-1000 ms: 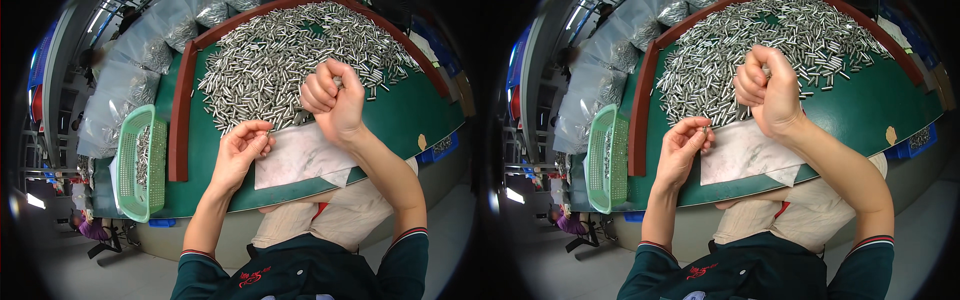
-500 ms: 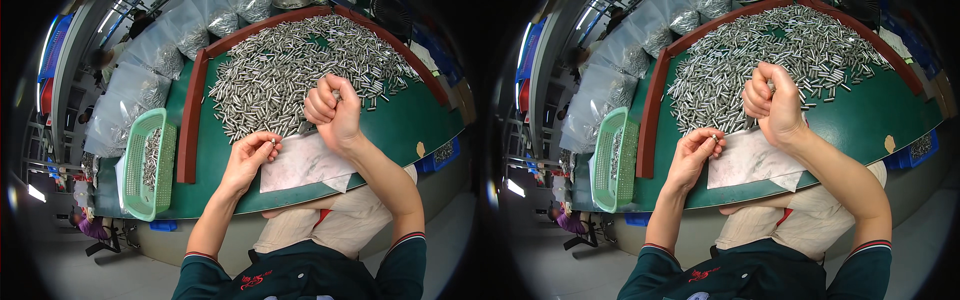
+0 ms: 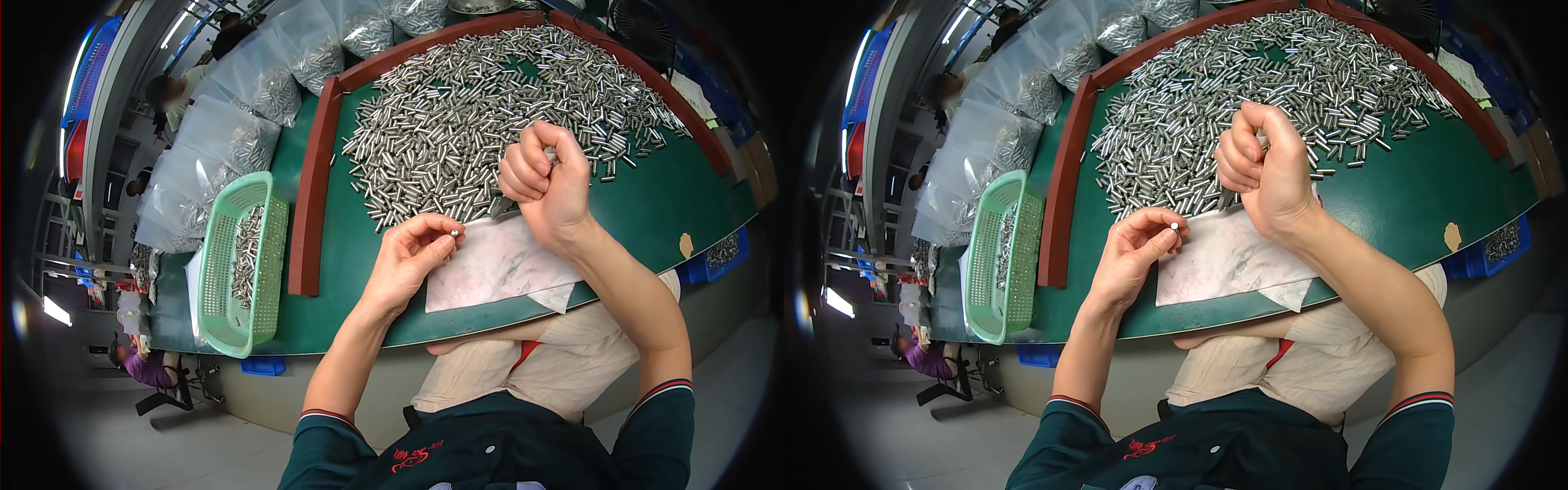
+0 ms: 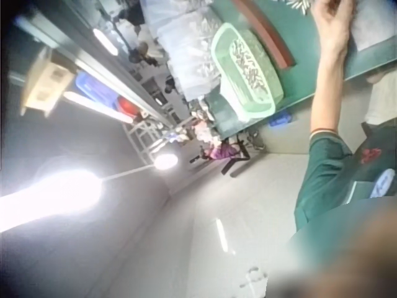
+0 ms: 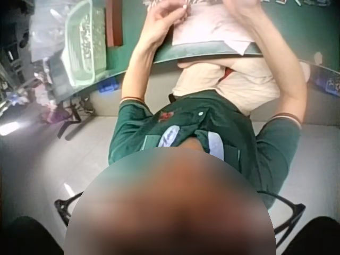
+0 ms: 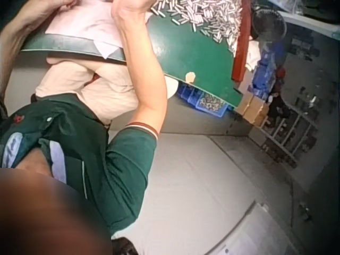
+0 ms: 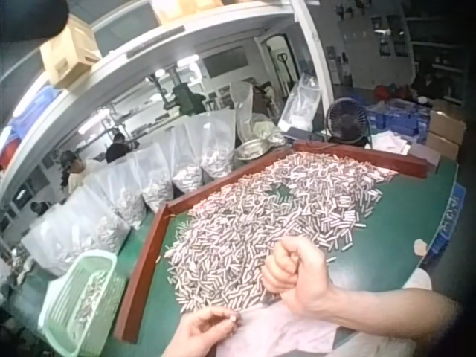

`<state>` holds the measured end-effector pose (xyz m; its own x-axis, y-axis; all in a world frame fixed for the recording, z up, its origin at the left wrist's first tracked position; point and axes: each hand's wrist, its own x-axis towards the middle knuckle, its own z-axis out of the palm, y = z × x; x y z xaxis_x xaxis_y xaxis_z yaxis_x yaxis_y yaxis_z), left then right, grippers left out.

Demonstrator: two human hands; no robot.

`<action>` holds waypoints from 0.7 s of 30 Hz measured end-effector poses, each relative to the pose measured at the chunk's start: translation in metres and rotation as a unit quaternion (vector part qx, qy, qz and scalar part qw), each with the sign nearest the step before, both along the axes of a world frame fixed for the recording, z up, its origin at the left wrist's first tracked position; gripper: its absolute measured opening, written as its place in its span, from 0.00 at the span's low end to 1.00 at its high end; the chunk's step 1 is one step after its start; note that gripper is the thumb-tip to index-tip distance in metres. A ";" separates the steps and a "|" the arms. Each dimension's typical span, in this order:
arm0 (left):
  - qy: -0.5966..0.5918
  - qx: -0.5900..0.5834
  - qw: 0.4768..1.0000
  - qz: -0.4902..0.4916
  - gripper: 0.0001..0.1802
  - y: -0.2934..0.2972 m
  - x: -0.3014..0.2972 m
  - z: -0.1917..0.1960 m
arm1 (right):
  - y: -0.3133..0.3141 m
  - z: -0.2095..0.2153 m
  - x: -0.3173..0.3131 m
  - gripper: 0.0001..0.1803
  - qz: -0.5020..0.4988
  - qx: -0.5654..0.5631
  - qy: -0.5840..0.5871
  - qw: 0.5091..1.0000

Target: Using a small blade to deburr or clean small metal pins at a workbench.

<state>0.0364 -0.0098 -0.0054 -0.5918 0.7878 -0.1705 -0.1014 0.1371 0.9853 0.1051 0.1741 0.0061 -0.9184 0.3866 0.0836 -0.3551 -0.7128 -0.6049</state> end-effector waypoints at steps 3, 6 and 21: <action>-0.044 0.018 0.999 0.003 0.08 0.000 -0.001 -0.002 | 0.000 0.000 0.000 0.21 0.000 0.003 -0.001 1.000; -0.203 0.078 0.976 0.004 0.11 -0.003 -0.008 -0.002 | 0.000 -0.001 0.001 0.21 0.000 -0.007 -0.002 1.000; -0.269 0.150 0.948 0.077 0.16 -0.006 -0.012 -0.001 | -0.001 0.000 0.001 0.20 0.003 0.007 -0.009 1.000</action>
<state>0.0248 -0.0154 -0.0067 -0.5952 0.7598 -0.2617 -0.5964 -0.1994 0.7775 0.1059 0.1732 0.0061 -0.9221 0.3800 0.0729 -0.3399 -0.7057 -0.6217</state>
